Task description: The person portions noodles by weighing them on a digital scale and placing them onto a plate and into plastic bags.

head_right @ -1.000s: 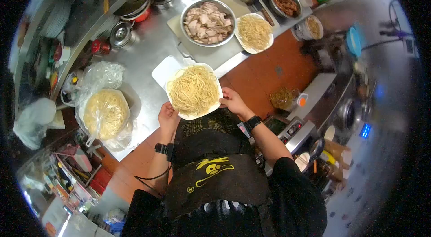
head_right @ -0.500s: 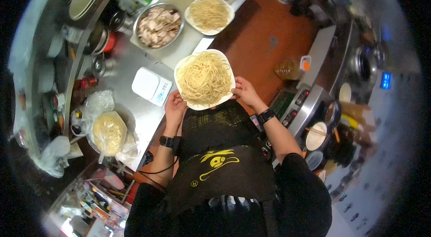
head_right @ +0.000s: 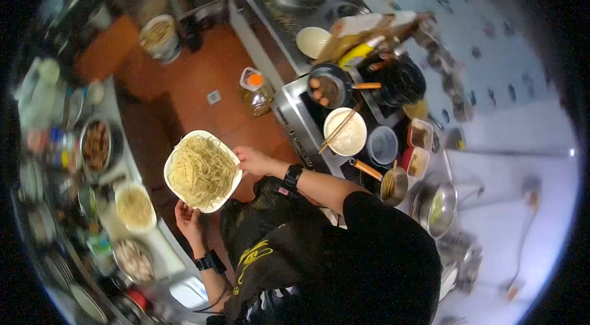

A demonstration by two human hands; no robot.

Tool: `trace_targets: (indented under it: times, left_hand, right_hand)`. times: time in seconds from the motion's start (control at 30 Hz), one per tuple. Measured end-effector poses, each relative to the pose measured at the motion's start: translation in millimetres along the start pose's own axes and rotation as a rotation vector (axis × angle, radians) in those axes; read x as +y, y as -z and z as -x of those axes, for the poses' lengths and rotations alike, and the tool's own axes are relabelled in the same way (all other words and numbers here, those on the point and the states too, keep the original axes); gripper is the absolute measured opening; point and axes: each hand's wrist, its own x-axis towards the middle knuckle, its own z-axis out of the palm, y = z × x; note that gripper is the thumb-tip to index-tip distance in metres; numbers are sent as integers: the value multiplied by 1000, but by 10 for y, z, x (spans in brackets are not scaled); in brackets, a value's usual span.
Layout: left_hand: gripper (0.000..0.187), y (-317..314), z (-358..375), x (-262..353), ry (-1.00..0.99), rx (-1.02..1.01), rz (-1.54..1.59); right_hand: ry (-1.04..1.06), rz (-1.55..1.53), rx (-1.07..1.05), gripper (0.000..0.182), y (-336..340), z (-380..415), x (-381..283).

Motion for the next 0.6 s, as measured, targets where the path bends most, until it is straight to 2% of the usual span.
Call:
trace_targets:
  times: [0.1, 0.13, 0.3, 0.37, 0.5, 0.6]
  left_hand:
    - [53, -542, -603, 198, 18, -145, -44]
    - [52, -253, -431, 320, -7, -167, -30]
    - [52, -1412, -1738, 407, -16, -479, -224]
    - [53, -2022, -2255, 709, 33, -610, -253]
    - [49, -3062, -3078, 1053, 119, -851, -329]
    - [49, -3716, -3537, 1240, 64, -982, -445]
  right_hand:
    - [59, -53, 71, 34, 488, -67, -152]
    - [122, -39, 103, 34, 105, 138, -91]
    - [189, -186, 357, 35, 999, -82, -259]
    - [204, -345, 456, 35, 1316, -175, -553]
    - [247, -402, 647, 33, 1743, -365, -960]
    - [355, -529, 764, 37, 1901, -514, -1064]
